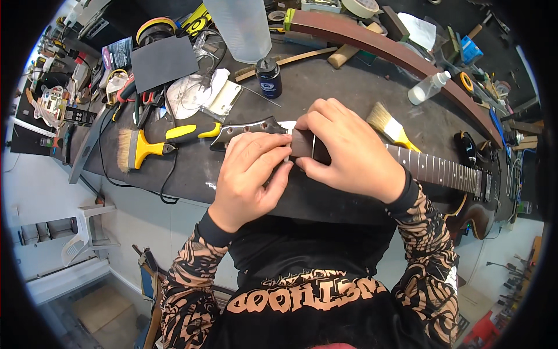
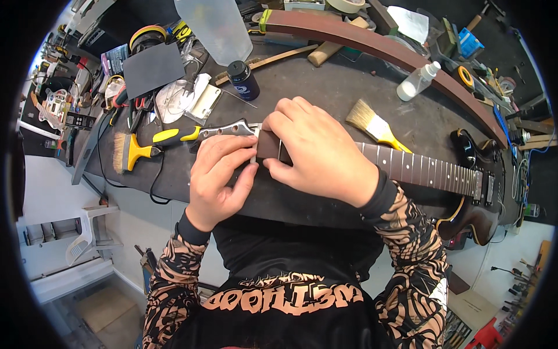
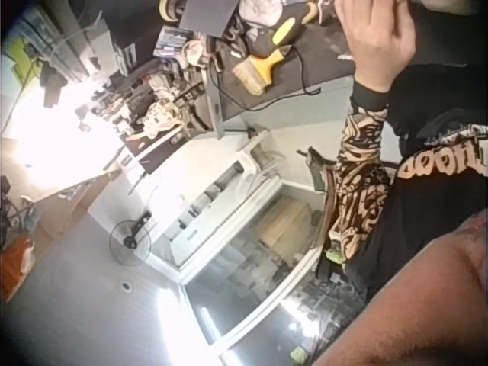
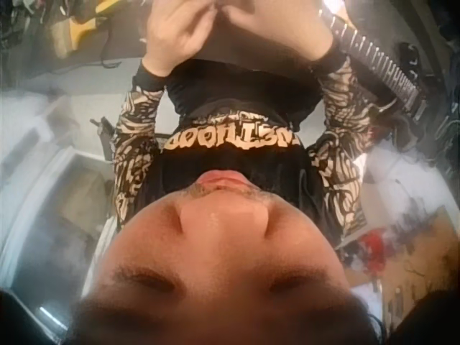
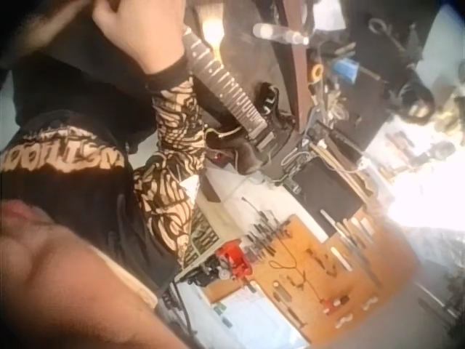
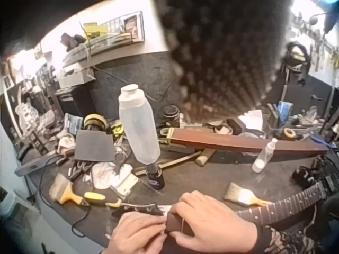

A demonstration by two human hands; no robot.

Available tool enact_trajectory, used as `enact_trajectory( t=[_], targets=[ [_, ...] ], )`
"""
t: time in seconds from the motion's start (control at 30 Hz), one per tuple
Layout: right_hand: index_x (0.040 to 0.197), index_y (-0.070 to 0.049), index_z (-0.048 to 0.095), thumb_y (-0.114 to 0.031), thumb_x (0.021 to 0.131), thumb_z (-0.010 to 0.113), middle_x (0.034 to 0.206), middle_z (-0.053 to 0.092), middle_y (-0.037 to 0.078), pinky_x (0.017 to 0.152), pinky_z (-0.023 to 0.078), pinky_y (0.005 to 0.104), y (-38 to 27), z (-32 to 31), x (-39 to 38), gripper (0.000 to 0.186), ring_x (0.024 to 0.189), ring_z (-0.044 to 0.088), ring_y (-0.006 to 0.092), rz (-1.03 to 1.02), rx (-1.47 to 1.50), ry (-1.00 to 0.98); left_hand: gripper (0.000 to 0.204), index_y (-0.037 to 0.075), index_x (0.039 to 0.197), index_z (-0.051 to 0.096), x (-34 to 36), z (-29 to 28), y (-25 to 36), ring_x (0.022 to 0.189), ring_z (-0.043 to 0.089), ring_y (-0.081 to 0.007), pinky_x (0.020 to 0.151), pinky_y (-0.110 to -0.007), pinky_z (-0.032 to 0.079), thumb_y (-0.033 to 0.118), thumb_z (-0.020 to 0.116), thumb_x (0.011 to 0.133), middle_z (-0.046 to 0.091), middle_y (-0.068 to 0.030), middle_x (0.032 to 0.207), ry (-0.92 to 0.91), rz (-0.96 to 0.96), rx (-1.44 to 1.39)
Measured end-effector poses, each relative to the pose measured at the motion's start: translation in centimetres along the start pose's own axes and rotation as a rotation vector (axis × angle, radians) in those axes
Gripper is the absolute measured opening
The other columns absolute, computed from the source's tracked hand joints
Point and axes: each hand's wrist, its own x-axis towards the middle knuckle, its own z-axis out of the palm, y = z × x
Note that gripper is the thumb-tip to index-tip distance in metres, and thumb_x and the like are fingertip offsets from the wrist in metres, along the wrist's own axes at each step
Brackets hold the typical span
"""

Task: The person sands a guitar nut piece on a sheet of sandpaper, checks its fit in the slot at the top of the guitar neck, and uses a pencil to mark the piece while it is held against the headstock.

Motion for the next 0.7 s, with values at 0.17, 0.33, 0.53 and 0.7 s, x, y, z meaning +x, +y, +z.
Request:
enact_trajectory(
  t=[0.17,0.33,0.53,0.7],
  targets=[
    [0.123,-0.004,0.068,-0.013,0.079,0.089,0.117,0.066,0.012,0.094,0.052,0.0456,-0.9,-0.3,0.0,0.049,0.109,0.064,0.035,0.079,0.0,-0.038,0.035,0.001,0.115,0.077,0.5,-0.8,-0.5,0.115,0.074,-0.0319,0.099,-0.048,0.056,0.001,0.088,0.082,0.077,-0.0108,0.13,-0.137,0.006,-0.006],
    [0.125,-0.006,0.069,-0.013,0.084,0.085,0.119,0.066,0.009,0.089,0.049,0.0436,-1.4,-0.4,0.4,0.045,0.109,0.064,0.0317,0.083,0.039,-0.05,0.036,-0.001,0.117,0.079,-0.5,-0.4,-1.4,0.115,0.076,-0.0311,0.099,-0.049,0.058,0.001,0.088,0.082,0.079,-0.0131,0.128,-0.1,0.107,0.018],
    [0.127,-0.01,0.077,-0.009,0.079,0.09,0.122,0.068,0.007,0.088,0.049,0.0434,-1.3,-0.4,0.3,0.05,0.104,0.065,0.0297,0.13,0.071,-0.094,0.033,-0.001,0.113,0.08,0.3,-0.7,1.3,0.106,0.074,-0.0325,0.091,-0.043,0.057,0.002,0.09,0.081,0.078,-0.0127,0.122,-0.104,-0.14,-0.075],
    [0.126,-0.01,0.076,-0.011,0.085,0.087,0.122,0.066,0.006,0.084,0.048,0.0426,-1.2,-0.6,0.6,0.042,0.106,0.064,0.028,0.126,0.055,-0.131,0.031,0.001,0.111,0.08,1.5,0.2,3.5,0.089,0.071,-0.0276,0.074,-0.038,0.056,-0.006,0.088,0.083,0.073,-0.0109,0.099,-0.028,-0.461,-0.042]
  ],
)
